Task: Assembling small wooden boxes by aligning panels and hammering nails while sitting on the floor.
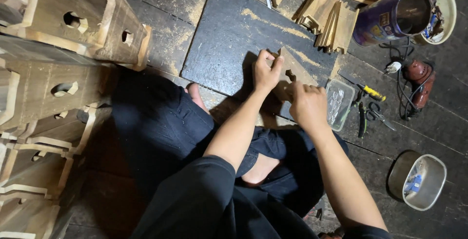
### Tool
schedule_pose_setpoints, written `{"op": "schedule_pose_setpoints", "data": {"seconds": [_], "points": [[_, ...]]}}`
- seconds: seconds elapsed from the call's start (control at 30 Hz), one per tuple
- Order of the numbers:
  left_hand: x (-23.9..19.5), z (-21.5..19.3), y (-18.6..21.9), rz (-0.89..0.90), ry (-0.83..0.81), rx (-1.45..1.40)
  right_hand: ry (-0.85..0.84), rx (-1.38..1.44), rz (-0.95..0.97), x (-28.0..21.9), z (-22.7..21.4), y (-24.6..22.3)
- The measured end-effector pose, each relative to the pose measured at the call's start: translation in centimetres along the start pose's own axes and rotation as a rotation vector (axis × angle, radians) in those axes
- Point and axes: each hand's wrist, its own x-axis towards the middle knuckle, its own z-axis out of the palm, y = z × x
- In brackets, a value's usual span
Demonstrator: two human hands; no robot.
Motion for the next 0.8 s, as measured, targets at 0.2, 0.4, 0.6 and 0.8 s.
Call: {"op": "schedule_pose_setpoints", "data": {"seconds": [0.2, 0.4, 0.6, 0.8], "points": [[0.0, 0.2, 0.1, 0.033, 0.007, -0.026, 0.012, 0.504, 0.273, -1.6, 2.4, 3.5], [0.0, 0.1, -0.1, 0.028, 0.002, -0.028, 0.232, 1.098, 0.551, -1.3, -0.7, 0.2], [-0.4, -0.3, 1.3, 0.024, 0.014, -0.006, 0.216, 0.773, 0.401, -2.0, 0.8, 0.0], [-0.4, -0.2, 1.2, 0.011, 0.015, 0.005, 0.182, 0.709, 0.395, -2.5, 1.7, 1.1]]}}
